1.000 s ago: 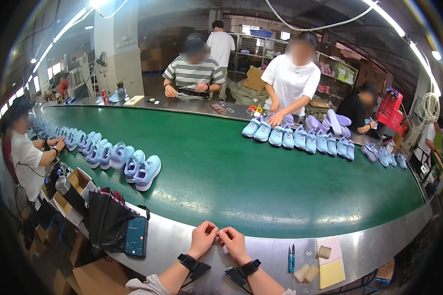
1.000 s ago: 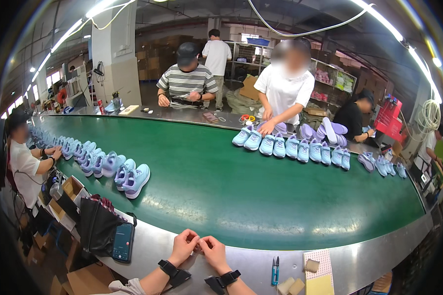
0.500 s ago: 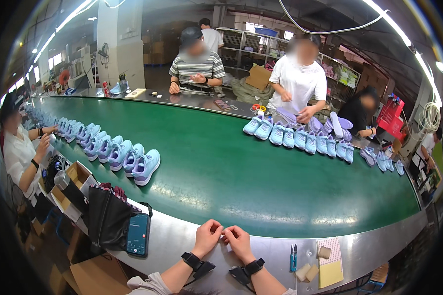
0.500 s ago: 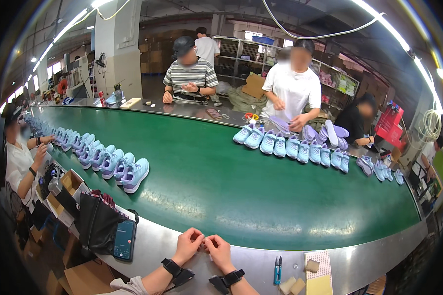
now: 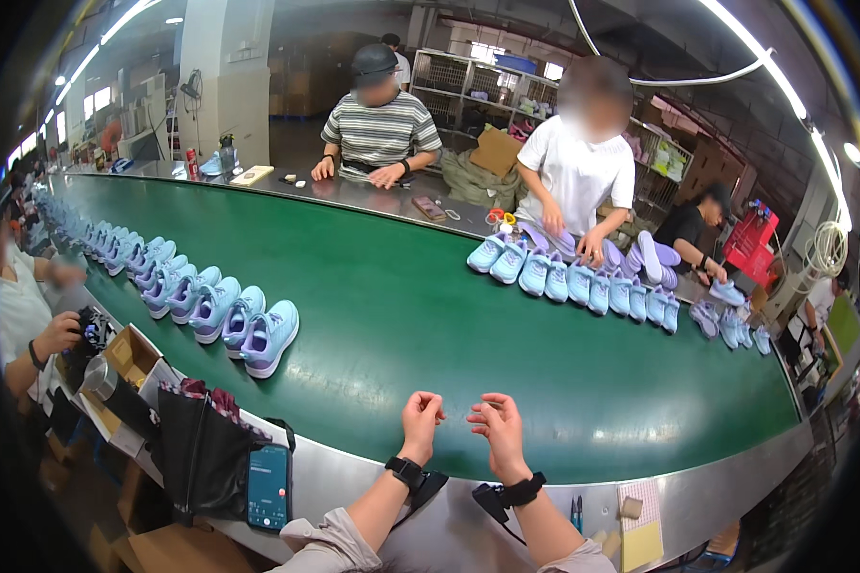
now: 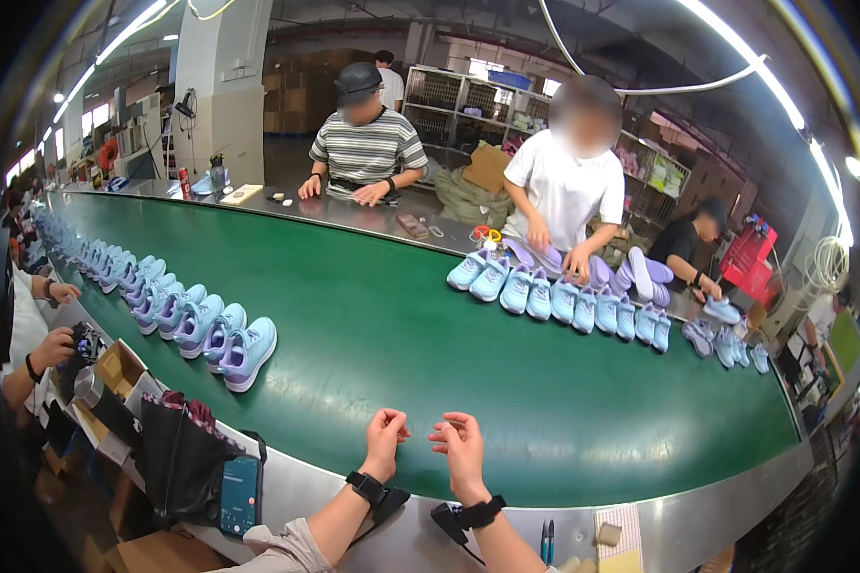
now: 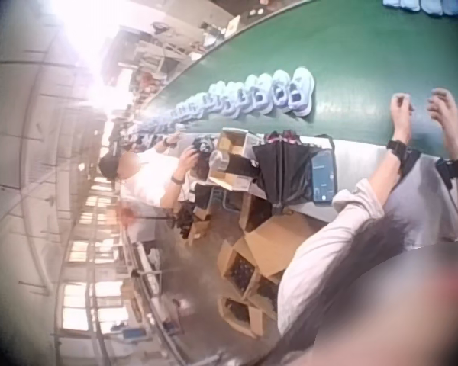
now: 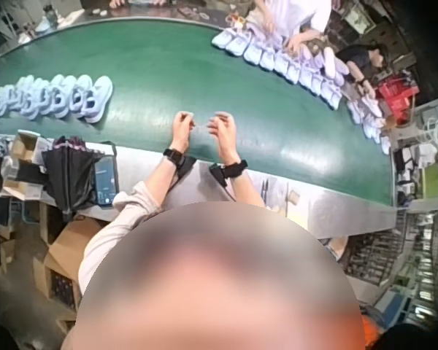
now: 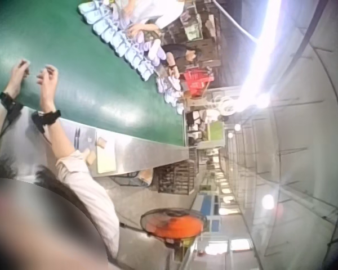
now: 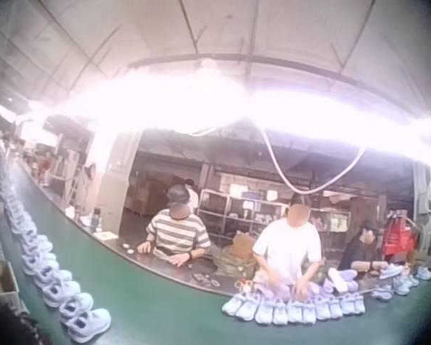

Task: Inspecting and checking pairs of athletic shoes on a factory conveyor belt.

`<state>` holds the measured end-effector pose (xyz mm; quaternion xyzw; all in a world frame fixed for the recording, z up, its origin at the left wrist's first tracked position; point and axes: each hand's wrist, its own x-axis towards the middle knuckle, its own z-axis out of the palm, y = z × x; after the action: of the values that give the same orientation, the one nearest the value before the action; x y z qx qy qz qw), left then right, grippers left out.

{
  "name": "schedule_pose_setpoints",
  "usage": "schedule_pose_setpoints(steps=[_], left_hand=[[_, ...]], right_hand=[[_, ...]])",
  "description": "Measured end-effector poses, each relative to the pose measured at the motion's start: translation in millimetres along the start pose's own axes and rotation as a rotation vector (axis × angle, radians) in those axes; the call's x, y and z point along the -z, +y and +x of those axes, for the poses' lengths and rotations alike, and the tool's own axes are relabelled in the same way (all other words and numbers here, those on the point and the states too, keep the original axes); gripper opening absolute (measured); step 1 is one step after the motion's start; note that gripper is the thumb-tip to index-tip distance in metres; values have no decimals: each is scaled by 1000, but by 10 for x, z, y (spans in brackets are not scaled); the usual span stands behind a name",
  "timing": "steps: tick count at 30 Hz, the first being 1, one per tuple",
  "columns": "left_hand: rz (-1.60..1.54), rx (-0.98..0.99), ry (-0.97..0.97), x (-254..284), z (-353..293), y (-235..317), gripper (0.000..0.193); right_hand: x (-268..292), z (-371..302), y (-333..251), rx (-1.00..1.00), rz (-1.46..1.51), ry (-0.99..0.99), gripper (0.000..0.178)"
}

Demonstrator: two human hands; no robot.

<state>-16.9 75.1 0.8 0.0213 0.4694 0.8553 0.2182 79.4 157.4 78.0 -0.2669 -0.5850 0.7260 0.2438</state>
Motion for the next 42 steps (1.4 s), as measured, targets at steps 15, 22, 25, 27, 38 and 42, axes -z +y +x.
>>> schedule_pose_setpoints(steps=[15, 22, 25, 27, 38, 42], left_hand=[[567, -123, -76, -28, 204, -225, 10], [332, 40, -103, -30, 211, -126, 17], [314, 67, -115, -64, 200, -40, 19], [296, 69, -128, -105, 165, 33, 21], [287, 125, -121, -143, 124, 79, 28], [275, 130, -104, -170, 100, 109, 29]], right_hand=[[-173, 449, 781, -190, 147, 65, 11], [-210, 423, 736, -193, 102, -52, 10], [-202, 423, 711, -185, 140, -76, 11], [-206, 424, 702, -154, 165, -84, 15], [-170, 413, 682, -182, 161, -95, 16], [-171, 403, 652, -214, 185, -98, 15]])
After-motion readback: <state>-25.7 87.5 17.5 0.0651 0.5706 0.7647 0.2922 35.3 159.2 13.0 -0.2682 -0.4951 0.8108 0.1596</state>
